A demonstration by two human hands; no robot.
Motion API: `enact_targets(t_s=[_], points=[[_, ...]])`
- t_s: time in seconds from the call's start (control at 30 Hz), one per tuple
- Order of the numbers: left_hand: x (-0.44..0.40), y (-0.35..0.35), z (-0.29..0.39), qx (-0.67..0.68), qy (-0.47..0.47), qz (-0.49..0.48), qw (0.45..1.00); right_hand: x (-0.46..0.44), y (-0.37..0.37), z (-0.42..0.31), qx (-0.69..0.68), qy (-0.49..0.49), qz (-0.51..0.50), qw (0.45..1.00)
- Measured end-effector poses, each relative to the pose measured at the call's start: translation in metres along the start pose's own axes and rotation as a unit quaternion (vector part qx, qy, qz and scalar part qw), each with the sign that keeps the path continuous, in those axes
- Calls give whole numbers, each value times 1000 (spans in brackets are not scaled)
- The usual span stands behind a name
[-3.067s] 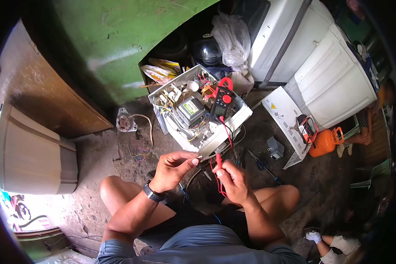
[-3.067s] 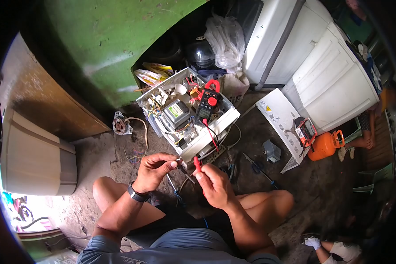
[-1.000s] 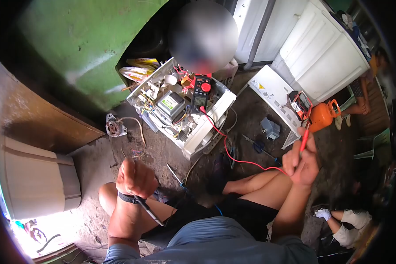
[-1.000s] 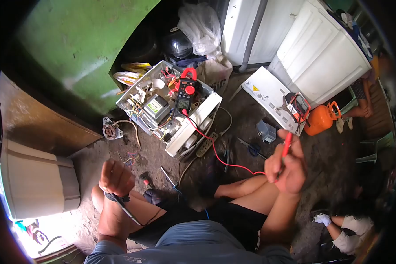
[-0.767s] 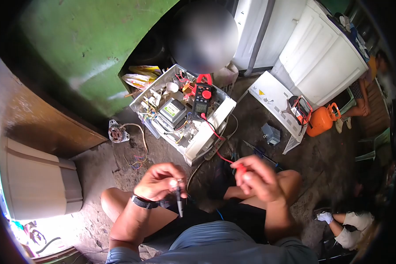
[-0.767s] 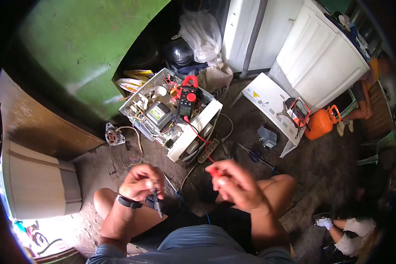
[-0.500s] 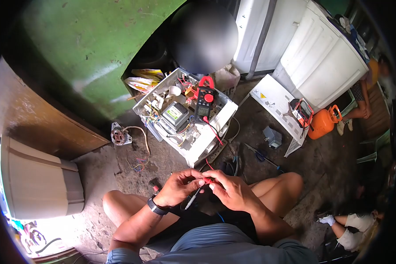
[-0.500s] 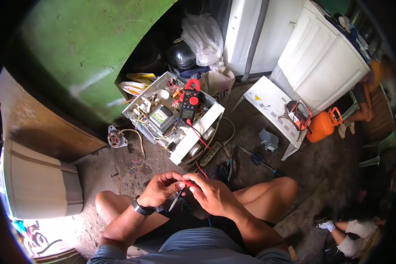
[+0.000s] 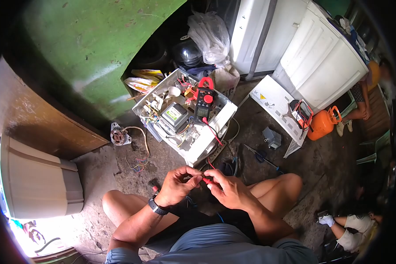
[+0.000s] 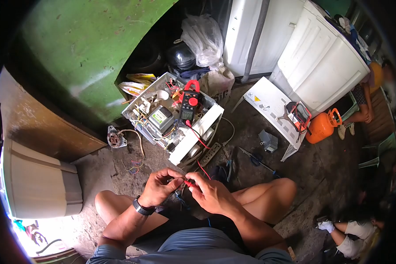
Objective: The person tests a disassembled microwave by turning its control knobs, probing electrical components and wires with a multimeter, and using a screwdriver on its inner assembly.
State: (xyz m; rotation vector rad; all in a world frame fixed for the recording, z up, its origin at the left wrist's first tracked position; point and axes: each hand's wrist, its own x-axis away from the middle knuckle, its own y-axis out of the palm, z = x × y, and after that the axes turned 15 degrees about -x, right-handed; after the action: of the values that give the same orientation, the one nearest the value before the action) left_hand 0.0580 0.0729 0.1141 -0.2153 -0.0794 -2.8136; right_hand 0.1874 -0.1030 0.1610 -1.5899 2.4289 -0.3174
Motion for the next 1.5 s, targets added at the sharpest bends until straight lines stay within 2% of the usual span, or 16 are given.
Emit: enact_targets(t_s=[0.37,0.47,0.53,0.6,0.67,0.73,0.87,1.0,1.2,1.5], points=[[0,-4,1,-16,9,42,999,-7,4,6,-20,12,-15,1000],[2,-7,2,8,2,40,999,-30,-26,-3,-19,21,-6,1000],[2,-5,4,10,7,42,999,-59,-52,3,-13,32,47,998],[2,-3,5,10,13,44,999,-101,-75,19,70,-51,145,986],[3,-3,5,-5,25,37,999,-143,-96,31,162,-123,161,966],[4,-4,3,-7,17,38,999,-173,-110,40,218,-191,123,949],[5,-12,2,-15,19,38,999,-198,-118,34,239,-249,41,938],[7,-17,-3,-14,21,37,999,-209,-124,38,268,-212,-6,940],[9,-19,-4,-7,10,40,999,-210,-128,28,271,-239,-62,930],[9,-22,-2,-4,8,42,999,-217,-128,19,306,-226,-92,920]])
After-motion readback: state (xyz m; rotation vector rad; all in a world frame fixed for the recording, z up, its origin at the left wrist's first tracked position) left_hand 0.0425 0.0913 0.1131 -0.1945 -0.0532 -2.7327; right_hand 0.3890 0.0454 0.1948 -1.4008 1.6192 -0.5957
